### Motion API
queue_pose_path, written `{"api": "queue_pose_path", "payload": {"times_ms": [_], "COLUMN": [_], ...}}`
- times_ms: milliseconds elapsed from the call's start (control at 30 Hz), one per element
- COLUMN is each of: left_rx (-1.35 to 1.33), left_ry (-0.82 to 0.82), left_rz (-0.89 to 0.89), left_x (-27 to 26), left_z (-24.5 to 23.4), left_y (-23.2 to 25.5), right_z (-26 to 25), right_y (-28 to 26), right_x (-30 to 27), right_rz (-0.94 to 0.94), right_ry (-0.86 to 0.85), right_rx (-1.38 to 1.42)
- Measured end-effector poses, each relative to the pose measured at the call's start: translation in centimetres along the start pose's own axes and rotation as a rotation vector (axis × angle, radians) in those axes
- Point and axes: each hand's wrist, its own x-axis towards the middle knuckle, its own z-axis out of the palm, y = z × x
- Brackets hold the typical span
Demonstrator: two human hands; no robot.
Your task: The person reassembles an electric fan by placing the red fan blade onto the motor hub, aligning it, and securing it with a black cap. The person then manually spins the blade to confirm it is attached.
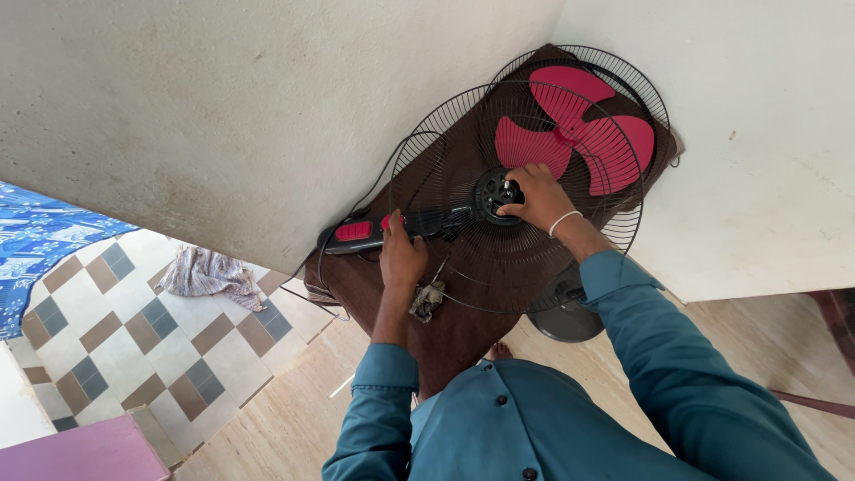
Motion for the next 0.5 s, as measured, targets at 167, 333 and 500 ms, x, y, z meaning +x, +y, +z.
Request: {"api": "queue_pose_path", "payload": {"times_ms": [167, 333, 500], "left_rx": [0.026, 0.023, 0.008], "left_ry": [0.002, 0.008, -0.007], "left_rz": [-0.001, -0.012, -0.039], "left_x": [0.5, 0.4, 0.7], "left_z": [0.6, 0.4, 0.4], "left_y": [-1.2, -1.1, -1.0], "right_z": [0.5, 1.1, 1.3], "right_y": [-0.5, -0.1, 1.5], "right_x": [0.4, 0.7, 1.2], "right_rz": [0.014, -0.016, -0.023], "right_ry": [0.016, 0.027, -0.091], "right_rx": [-0.091, -0.067, 0.054]}}
